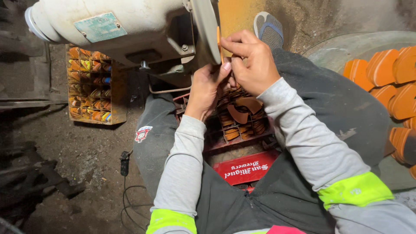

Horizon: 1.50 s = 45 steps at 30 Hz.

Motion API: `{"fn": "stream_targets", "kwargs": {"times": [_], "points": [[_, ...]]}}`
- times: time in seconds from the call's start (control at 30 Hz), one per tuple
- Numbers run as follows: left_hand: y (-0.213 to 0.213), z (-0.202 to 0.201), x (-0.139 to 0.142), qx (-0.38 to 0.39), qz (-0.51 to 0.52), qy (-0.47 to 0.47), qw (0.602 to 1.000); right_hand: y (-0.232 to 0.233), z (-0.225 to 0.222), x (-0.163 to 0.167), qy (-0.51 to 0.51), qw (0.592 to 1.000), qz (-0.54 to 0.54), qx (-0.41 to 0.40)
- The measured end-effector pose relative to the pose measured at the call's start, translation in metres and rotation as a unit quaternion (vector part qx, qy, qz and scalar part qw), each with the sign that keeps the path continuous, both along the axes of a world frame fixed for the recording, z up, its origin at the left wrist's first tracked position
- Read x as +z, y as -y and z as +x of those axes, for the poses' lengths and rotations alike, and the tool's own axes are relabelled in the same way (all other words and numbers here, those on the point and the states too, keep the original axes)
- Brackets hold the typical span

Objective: The person sits on the floor and repeatedly picks up orange shoe sole parts from a crate, grinds their edges against a bench grinder, and places them on a nearby surface. The process is repeated for multiple parts.

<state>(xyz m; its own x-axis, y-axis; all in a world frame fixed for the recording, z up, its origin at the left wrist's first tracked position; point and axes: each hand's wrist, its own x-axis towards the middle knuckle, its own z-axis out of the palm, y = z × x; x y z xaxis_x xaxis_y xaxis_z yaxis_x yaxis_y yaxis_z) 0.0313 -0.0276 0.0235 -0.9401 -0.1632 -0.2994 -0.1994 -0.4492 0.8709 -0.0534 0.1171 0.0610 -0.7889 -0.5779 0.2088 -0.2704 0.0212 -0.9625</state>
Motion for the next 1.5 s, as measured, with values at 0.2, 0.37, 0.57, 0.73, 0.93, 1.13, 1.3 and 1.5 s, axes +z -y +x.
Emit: {"fn": "stream_targets", "kwargs": {"times": [0.2,0.37,0.57,0.73,0.93,1.13,1.3,1.5], "points": [[-0.001,0.012,-0.011,-0.014,0.002,0.007,1.000,-0.002,0.002,-0.007,0.083,0.996,0.025,0.021],[-0.025,0.037,-0.020,0.007,-0.317,0.052,0.947,-0.038,-0.001,-0.009,-0.006,0.981,0.166,0.099],[-0.019,0.025,-0.015,-0.013,-0.113,-0.017,0.993,-0.033,0.010,0.002,-0.007,0.993,0.093,0.075],[0.000,0.011,-0.012,-0.023,-0.005,0.022,0.999,-0.005,0.010,0.000,-0.097,0.990,0.105,-0.001],[-0.005,0.033,-0.029,-0.047,-0.068,-0.006,0.997,-0.026,0.010,-0.007,-0.082,0.984,0.130,0.092],[-0.021,0.047,-0.026,-0.024,-0.372,0.049,0.927,-0.053,0.004,0.001,0.070,0.973,0.177,0.127],[-0.012,0.025,-0.010,-0.037,-0.074,-0.019,0.996,-0.028,0.008,0.003,-0.086,0.990,0.089,0.072],[0.001,0.014,-0.016,-0.037,-0.019,-0.018,0.999,-0.008,0.011,0.003,-0.080,0.993,0.086,0.003]]}}
